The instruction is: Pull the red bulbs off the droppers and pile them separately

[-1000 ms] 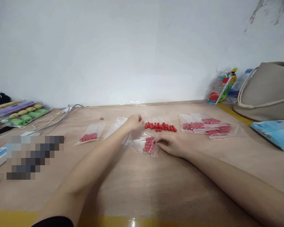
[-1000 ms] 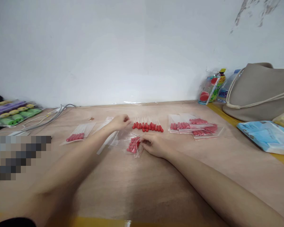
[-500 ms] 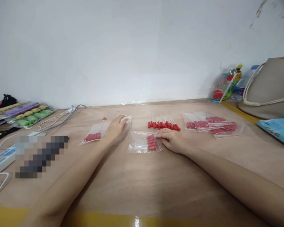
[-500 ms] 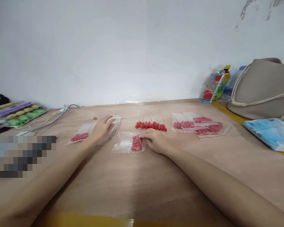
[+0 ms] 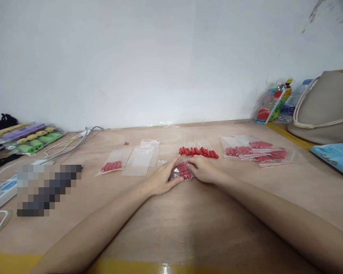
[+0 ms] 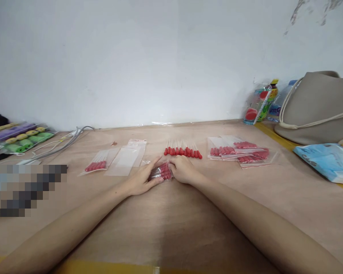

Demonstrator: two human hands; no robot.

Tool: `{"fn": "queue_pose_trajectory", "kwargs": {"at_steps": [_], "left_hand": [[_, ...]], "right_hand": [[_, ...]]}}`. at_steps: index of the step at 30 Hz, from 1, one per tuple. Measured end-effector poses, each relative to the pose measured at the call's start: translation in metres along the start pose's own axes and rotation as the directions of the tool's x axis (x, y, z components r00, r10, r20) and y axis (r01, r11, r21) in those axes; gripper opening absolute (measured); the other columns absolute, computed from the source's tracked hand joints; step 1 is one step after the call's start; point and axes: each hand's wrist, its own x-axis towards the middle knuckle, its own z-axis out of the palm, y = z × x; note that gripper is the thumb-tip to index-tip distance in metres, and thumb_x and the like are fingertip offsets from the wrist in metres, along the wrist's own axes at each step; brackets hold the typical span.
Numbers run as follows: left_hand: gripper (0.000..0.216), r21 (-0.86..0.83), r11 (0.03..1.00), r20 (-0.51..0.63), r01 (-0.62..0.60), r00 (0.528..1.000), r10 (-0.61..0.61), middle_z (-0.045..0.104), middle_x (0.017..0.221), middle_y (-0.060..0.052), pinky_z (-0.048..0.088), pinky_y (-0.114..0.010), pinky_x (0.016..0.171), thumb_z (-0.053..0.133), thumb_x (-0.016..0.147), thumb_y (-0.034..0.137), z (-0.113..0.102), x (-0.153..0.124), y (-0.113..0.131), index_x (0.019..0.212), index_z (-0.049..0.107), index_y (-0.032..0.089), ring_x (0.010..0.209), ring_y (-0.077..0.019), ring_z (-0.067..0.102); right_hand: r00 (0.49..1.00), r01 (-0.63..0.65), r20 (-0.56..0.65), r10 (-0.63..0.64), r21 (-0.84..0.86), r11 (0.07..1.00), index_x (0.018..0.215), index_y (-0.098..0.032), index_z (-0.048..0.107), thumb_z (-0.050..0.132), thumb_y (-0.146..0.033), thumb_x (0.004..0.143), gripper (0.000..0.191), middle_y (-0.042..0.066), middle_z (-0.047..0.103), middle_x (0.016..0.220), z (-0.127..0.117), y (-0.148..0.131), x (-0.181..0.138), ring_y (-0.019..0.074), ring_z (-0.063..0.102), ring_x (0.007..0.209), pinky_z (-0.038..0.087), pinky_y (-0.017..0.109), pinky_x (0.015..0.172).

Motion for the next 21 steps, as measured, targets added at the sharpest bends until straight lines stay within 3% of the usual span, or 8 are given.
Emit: {"fn": "queue_pose_trajectory", "kwargs": {"at_steps": [4,10,15,21], "left_hand": [[0.069,-0.015,1.000,-0.013,0.010,1.000,-0.010,0.041,0.134,-0.011,0.034,-0.041,0.100,0.050,0.083,0.039,0.000,-0.001,0.001,0.138,0.013,0.021,0.123,-0.0235,0.039],[0.065,-0.023,0.999,-0.022,0.031,0.999,-0.031,0.042,0.133,-0.012,0.036,-0.041,0.099,0.050,0.082,0.040,0.002,-0.001,-0.001,0.136,0.020,0.019,0.122,-0.0240,0.040],[0.061,-0.024,0.999,-0.014,0.021,1.000,-0.021,0.044,0.132,-0.011,0.037,-0.040,0.099,0.050,0.083,0.040,0.001,-0.001,0.000,0.134,0.025,0.019,0.120,-0.0231,0.043],[0.062,-0.019,0.999,0.001,0.038,0.999,-0.038,0.042,0.134,-0.011,0.036,-0.039,0.100,0.048,0.083,0.044,0.001,-0.002,-0.001,0.134,0.024,0.019,0.121,-0.0222,0.042]], "right_hand": [[1.000,-0.025,0.012,0.024,0.122,0.992,0.090,-0.017,0.059,0.046,-0.019,0.081,0.016,0.005,0.062,0.089,0.003,0.004,-0.002,0.0145,0.055,0.081,0.040,0.025,0.071],[0.994,-0.100,0.087,0.068,0.447,0.889,0.092,-0.018,0.050,0.054,-0.023,0.076,0.017,0.001,0.060,0.081,0.003,0.007,-0.005,0.0107,0.054,0.068,0.041,0.023,0.059],[0.980,-0.097,0.200,0.006,0.450,0.888,0.080,-0.017,0.055,0.054,-0.027,0.076,0.011,-0.001,0.057,0.071,-0.004,0.007,-0.003,0.0096,0.050,0.060,0.038,0.022,0.054],[0.982,-0.091,0.188,0.003,0.464,0.881,0.079,-0.017,0.055,0.055,-0.032,0.077,0.016,-0.002,0.055,0.068,-0.009,0.010,-0.003,0.0094,0.049,0.060,0.040,0.022,0.055]]}}
